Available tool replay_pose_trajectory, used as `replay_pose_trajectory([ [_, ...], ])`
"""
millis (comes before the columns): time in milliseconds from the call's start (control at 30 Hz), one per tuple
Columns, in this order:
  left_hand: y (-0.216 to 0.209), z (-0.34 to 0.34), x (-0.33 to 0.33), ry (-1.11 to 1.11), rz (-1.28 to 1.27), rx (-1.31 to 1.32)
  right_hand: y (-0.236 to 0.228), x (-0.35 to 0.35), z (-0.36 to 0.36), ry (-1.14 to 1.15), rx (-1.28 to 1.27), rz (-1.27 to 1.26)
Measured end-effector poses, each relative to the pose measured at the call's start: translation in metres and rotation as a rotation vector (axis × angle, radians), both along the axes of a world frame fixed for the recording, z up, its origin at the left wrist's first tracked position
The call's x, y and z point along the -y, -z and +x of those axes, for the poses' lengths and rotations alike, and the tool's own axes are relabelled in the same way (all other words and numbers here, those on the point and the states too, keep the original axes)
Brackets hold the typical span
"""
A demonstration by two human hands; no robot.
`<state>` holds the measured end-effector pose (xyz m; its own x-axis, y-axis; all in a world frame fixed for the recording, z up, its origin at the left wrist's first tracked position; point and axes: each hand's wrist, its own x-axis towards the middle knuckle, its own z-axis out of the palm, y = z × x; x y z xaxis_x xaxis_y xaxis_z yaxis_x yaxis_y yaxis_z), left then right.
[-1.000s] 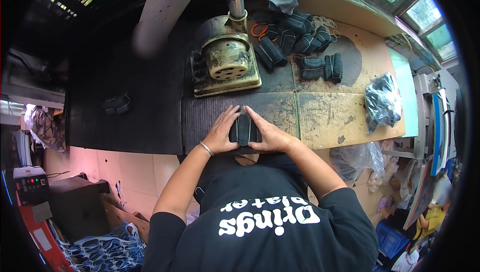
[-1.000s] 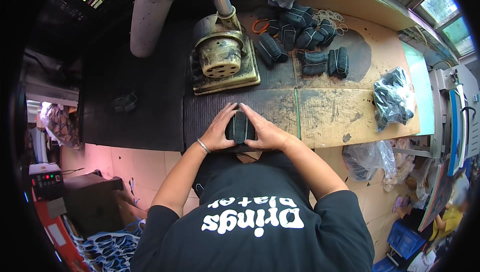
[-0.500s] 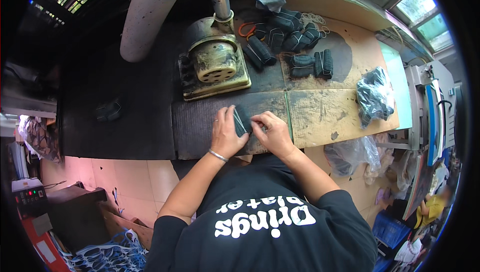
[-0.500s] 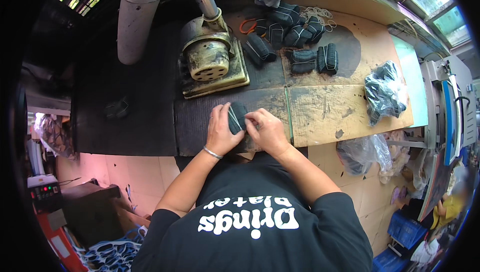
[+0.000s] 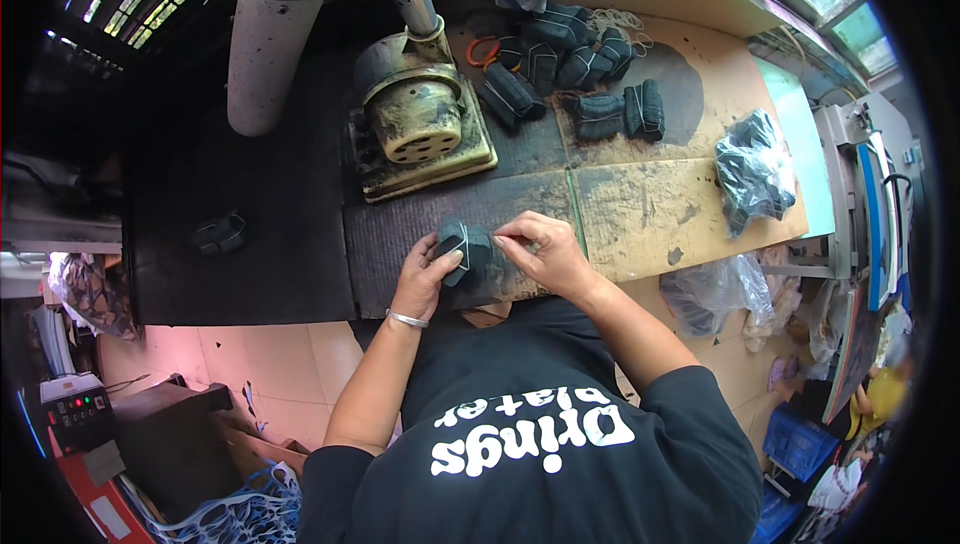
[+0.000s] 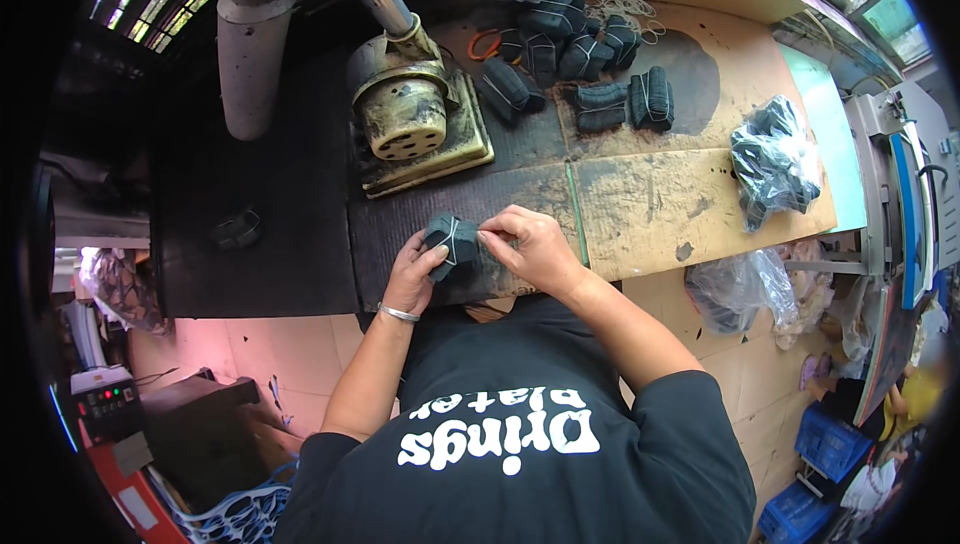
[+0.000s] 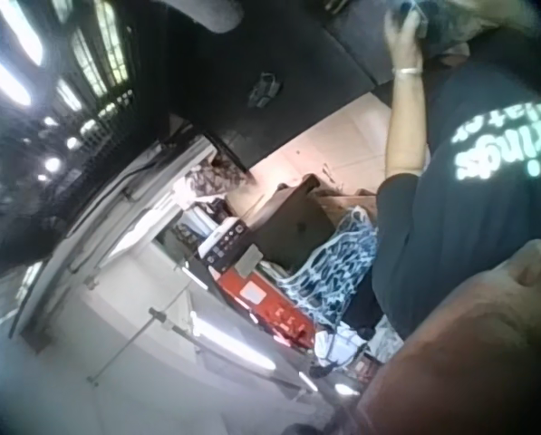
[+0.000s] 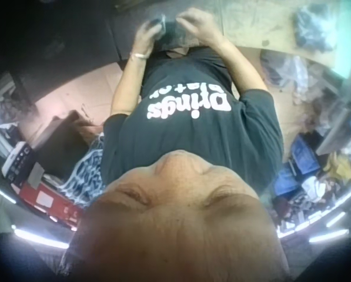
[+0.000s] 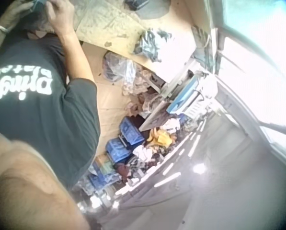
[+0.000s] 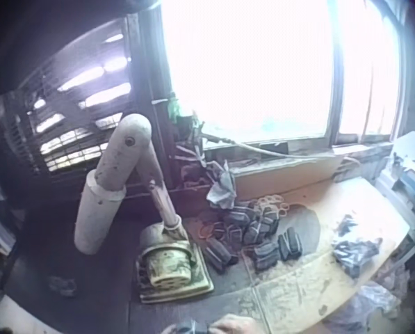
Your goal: Shaping black shoe heel counters using a heated post machine in a shoe factory.
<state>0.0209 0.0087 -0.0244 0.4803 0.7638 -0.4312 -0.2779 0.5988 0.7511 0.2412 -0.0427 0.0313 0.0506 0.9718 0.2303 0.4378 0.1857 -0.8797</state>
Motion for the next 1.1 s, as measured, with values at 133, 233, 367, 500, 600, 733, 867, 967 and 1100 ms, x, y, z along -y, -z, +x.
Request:
replay_pose_trajectory([
  [133, 0.0, 0.018, 0.008, -0.25, 0.104, -0.164, -0.003, 0.014, -0.018, 0.03, -0.008, -0.004],
  [233, 0.0, 0.032, 0.017, -0.311, 0.217, -0.227, 0.01, 0.009, -0.037, 0.133, 0.028, 0.007],
  [367, 0.007, 0.033, 0.018, -0.352, 0.423, -0.367, 0.024, -0.001, -0.04, 0.252, 0.101, -0.006],
  [500, 0.011, 0.031, 0.017, -0.363, 0.471, -0.349, 0.03, -0.009, -0.039, 0.222, 0.151, 0.042],
  [600, 0.014, 0.029, 0.016, -0.339, 0.451, -0.433, 0.035, -0.014, -0.039, 0.212, 0.219, 0.028],
  [733, 0.015, 0.028, 0.013, -0.364, 0.387, -0.377, 0.035, -0.012, -0.04, 0.198, 0.051, 0.057],
  [867, 0.018, 0.023, -0.002, -0.31, 0.348, -0.306, 0.03, -0.009, -0.037, 0.127, -0.389, -0.016],
  [967, 0.02, 0.02, -0.005, -0.332, 0.333, -0.337, 0.021, -0.01, -0.03, 0.078, -0.681, -0.105],
  [1100, 0.026, 0.022, -0.002, -0.427, 0.24, -0.229, 0.029, -0.011, -0.019, 0.103, -0.225, -0.19],
])
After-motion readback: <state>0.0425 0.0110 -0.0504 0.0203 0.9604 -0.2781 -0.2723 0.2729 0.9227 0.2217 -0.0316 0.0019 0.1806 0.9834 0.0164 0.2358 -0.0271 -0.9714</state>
